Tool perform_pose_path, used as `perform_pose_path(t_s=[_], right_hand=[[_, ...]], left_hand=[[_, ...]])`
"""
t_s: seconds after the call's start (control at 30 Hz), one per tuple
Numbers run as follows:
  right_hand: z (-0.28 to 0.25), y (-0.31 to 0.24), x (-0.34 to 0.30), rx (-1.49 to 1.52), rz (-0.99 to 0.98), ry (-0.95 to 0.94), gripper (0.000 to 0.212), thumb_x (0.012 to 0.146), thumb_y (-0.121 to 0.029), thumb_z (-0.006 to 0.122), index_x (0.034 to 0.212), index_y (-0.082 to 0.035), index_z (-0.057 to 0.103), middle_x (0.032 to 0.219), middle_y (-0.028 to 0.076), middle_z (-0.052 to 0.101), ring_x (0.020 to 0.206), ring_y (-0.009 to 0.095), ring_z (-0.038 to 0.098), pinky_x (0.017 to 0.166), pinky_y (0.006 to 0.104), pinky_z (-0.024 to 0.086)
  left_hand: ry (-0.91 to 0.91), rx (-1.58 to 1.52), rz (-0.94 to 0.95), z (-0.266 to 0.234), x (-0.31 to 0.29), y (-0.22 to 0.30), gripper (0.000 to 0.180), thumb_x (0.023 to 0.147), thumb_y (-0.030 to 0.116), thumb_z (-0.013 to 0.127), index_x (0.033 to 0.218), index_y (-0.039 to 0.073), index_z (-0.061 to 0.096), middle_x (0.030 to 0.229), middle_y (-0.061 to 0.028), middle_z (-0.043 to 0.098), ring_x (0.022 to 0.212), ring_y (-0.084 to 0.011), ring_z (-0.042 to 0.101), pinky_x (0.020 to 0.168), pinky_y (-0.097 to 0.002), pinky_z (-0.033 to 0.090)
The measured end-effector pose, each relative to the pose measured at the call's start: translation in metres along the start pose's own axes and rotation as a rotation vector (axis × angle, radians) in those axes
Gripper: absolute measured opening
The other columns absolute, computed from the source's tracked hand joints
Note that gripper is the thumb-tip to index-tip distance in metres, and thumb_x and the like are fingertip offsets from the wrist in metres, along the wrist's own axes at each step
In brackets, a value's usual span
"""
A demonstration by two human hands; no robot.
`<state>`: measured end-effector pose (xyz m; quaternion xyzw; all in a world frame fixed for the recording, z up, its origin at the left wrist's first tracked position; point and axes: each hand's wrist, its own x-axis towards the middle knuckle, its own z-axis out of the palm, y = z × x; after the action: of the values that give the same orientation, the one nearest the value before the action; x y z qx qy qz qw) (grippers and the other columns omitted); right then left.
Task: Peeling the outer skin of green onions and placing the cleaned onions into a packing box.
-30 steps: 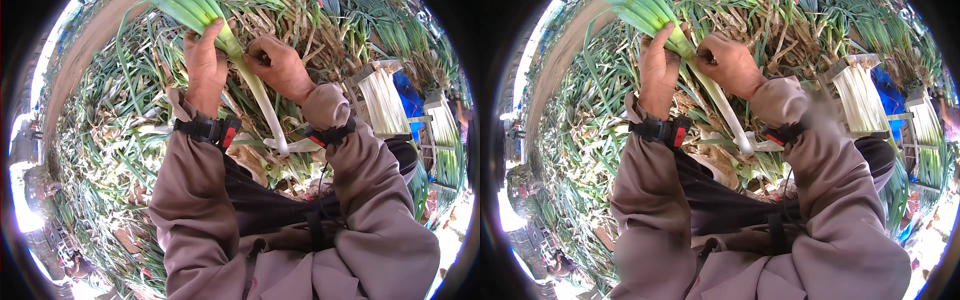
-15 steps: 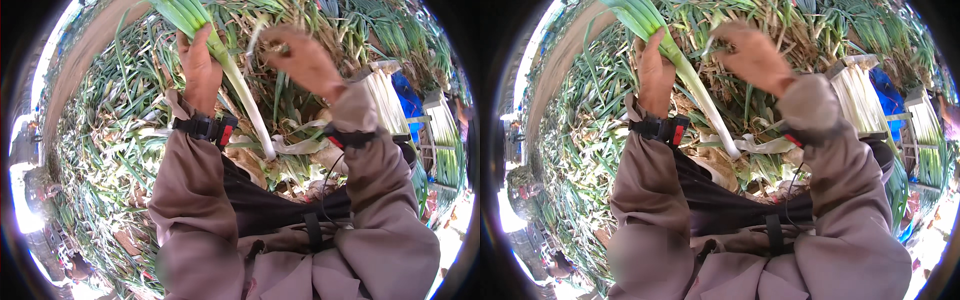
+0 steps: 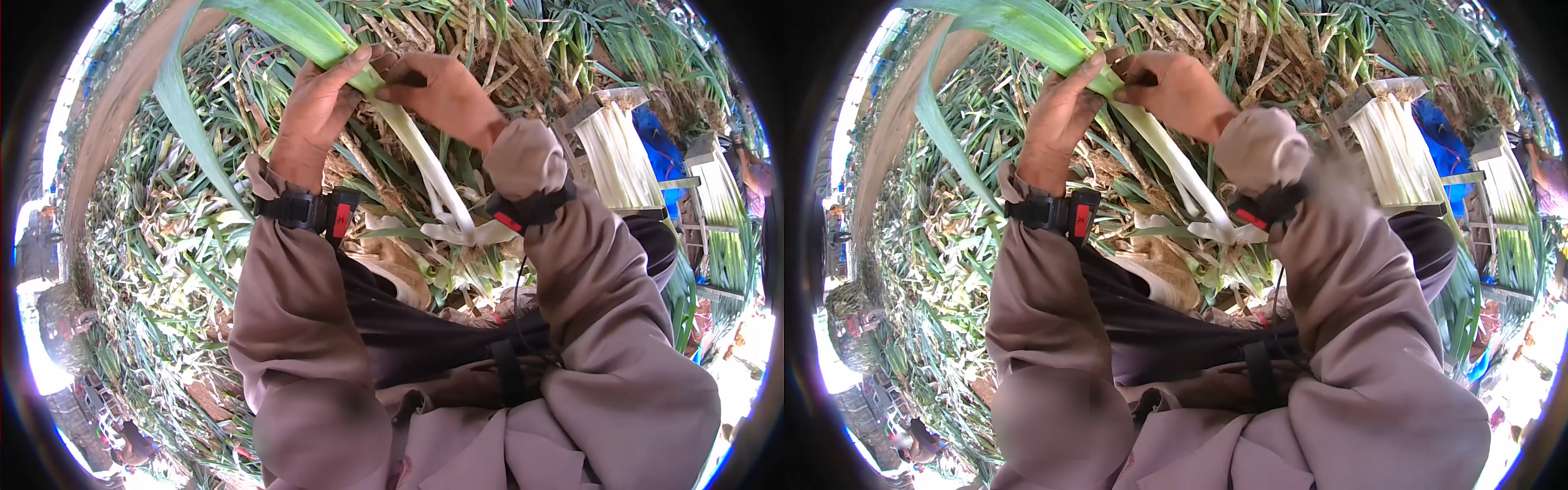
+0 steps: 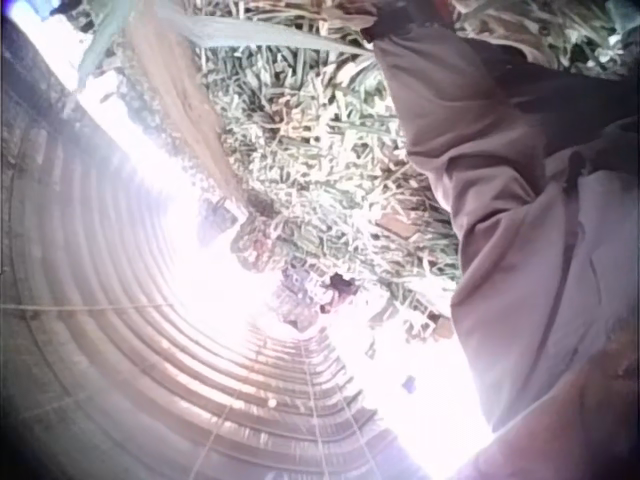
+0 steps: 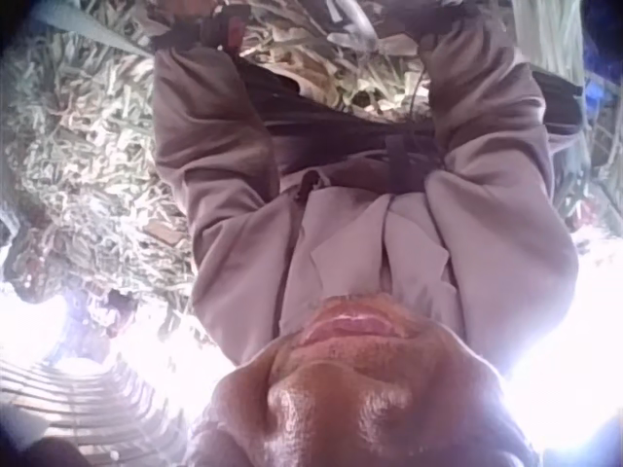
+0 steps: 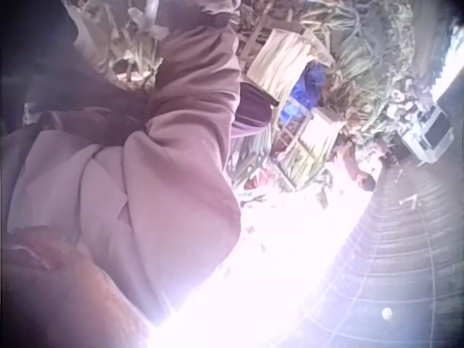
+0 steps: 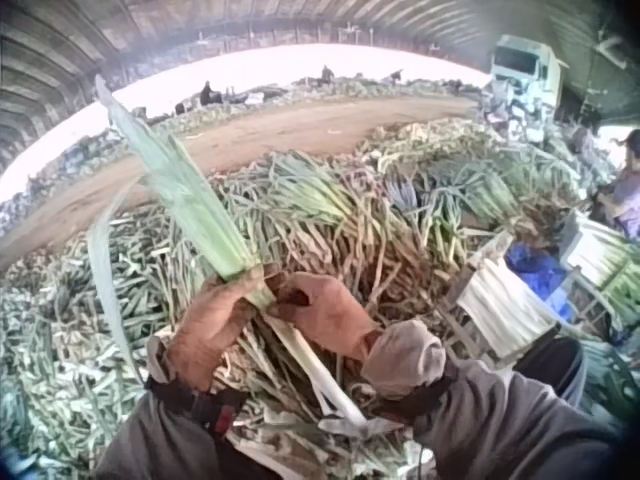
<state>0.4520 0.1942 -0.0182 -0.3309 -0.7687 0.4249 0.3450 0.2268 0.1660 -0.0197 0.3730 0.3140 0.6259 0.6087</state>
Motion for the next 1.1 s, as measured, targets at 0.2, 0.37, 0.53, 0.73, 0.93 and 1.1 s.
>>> perform_pose_path(t_s=[0.2, 0.37, 0.53, 0.73, 0.93, 1.1], right_hand=[[-0.007, 0.011, 0.002, -0.028, -0.087, 0.007, 0.027, 0.099, -0.027, 0.09, 0.112, -0.005, 0.082, 0.099, 0.015, 0.082, 0.088, 0.027, 0.078, 0.086, 0.0433, 0.062], [-0.001, 0.007, -0.007, -0.093, -0.134, 0.014, 0.026, 0.1, -0.027, 0.088, 0.111, -0.006, 0.079, 0.099, 0.015, 0.082, 0.09, 0.03, 0.079, 0.088, 0.0439, 0.062], [-0.019, -0.008, -0.001, 0.044, 0.113, -0.027, 0.033, 0.108, -0.023, 0.088, 0.13, 0.002, 0.084, 0.106, 0.006, 0.084, 0.094, 0.013, 0.076, 0.086, 0.0313, 0.062], [-0.016, -0.006, 0.003, 0.303, 0.302, -0.052, 0.029, 0.106, -0.023, 0.089, 0.122, 0.001, 0.085, 0.098, 0.003, 0.081, 0.087, 0.007, 0.073, 0.076, 0.0289, 0.06], [-0.001, -0.001, 0.001, 0.176, 0.072, -0.015, 0.031, 0.101, -0.022, 0.088, 0.112, 0.006, 0.081, 0.089, 0.008, 0.076, 0.08, 0.012, 0.072, 0.073, 0.0342, 0.061], [0.021, -0.002, -0.002, 0.074, -0.019, 0.036, 0.033, 0.099, -0.023, 0.086, 0.109, 0.007, 0.079, 0.088, 0.012, 0.078, 0.077, 0.017, 0.076, 0.072, 0.0365, 0.063]], left_hand=[[0.059, 0.001, -0.01, 0.004, 0.009, -0.009, 0.054, 0.103, 0.011, 0.093, 0.145, 0.004, 0.06, 0.13, -0.0117, 0.077, 0.118, -0.0303, 0.081, 0.093, -0.047, 0.07], [0.209, 0.064, 0.057, 0.008, 0.017, -0.017, 0.068, 0.101, 0.011, 0.095, 0.153, 0.003, 0.051, 0.131, -0.0141, 0.077, 0.114, -0.0321, 0.083, 0.095, -0.0451, 0.071], [0.186, 0.014, 0.074, 0.015, 0.014, -0.013, 0.07, 0.1, 0.012, 0.096, 0.153, 0.003, 0.052, 0.131, -0.0141, 0.078, 0.111, -0.0298, 0.084, 0.091, -0.043, 0.071], [0.218, 0.143, 0.148, 0.026, 0.01, -0.019, 0.047, 0.104, 0.016, 0.093, 0.143, 0.008, 0.066, 0.129, -0.0097, 0.079, 0.119, -0.0318, 0.082, 0.098, -0.0457, 0.068], [0.147, 0.117, 0.224, 0.019, 0.013, -0.019, 0.051, 0.108, 0.021, 0.088, 0.146, 0.003, 0.059, 0.127, -0.0172, 0.08, 0.116, -0.0323, 0.081, 0.102, -0.0467, 0.067], [0.121, -0.059, 0.077, 0.012, 0.011, -0.012, 0.046, 0.115, 0.029, 0.078, 0.146, 0.001, 0.06, 0.133, -0.0207, 0.077, 0.127, -0.0373, 0.078, 0.113, -0.0511, 0.063]])
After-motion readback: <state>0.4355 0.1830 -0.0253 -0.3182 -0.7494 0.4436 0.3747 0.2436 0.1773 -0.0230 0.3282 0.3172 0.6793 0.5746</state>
